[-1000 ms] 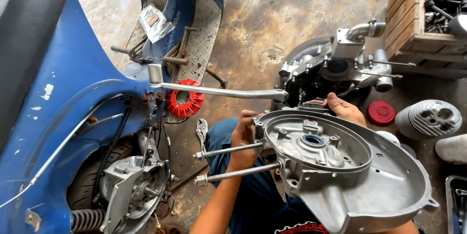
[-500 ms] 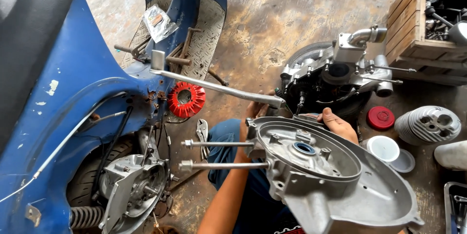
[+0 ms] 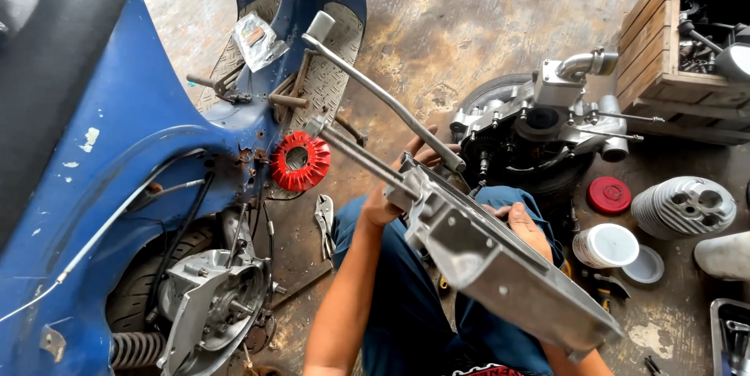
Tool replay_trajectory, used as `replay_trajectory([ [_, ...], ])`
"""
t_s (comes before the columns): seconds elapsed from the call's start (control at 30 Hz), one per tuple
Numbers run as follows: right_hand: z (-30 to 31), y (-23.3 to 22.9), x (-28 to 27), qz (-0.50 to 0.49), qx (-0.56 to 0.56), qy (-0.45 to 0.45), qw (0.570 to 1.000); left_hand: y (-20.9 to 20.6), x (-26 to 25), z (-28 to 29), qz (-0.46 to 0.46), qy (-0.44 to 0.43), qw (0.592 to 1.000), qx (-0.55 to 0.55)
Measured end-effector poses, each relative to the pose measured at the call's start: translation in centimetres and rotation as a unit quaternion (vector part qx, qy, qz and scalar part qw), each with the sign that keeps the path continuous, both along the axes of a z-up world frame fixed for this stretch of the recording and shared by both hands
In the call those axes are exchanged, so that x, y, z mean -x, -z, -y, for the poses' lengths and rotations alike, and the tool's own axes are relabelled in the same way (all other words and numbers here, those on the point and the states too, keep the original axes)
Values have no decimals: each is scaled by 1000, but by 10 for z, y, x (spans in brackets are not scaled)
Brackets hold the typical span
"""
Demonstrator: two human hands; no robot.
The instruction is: The recorder is cleaning and repairing motorcycle engine components, specifically focusing on the engine casing and gasket surfaces.
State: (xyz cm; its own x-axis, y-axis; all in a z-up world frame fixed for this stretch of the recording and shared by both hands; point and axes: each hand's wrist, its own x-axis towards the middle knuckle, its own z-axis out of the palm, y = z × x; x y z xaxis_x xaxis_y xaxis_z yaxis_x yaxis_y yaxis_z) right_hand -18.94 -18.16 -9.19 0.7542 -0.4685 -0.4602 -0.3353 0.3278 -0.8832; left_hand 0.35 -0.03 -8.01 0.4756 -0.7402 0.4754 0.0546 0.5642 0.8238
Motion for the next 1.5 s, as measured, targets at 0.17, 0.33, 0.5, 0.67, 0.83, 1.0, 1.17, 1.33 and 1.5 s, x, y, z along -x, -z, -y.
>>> replay_trajectory([
  [0.17,-5,9,4,50,7,13,999,-24,11,-12,-30,37,999,22],
  [0.33,-16,-31,14,42,18,30,999,-16,16,3,-34,12,999,5],
  [0.5,-22,-47,9,42,66,11,997,0,16,-3,-39,-16,999,-21],
  [0.67,-4,-42,3,-13,86,-27,996,17,13,-1,-42,-38,998,-41],
  [0.83,-12,-145,-7,-111,-6,-26,993,40,16,-4,-53,-67,995,-55],
  [1.0,48,8,-3,102,-168,-30,980,59,19,-4,-63,-106,990,-64],
  [1.17,25,-34,-19,12,-121,79,989,95,11,0,-110,-121,986,-12],
  [1.33,32,-35,-12,33,-125,-16,991,129,1,9,-168,-109,979,49],
  [1.5,13,-92,-9,-8,-82,-25,996,149,-3,9,-210,-125,968,61],
])
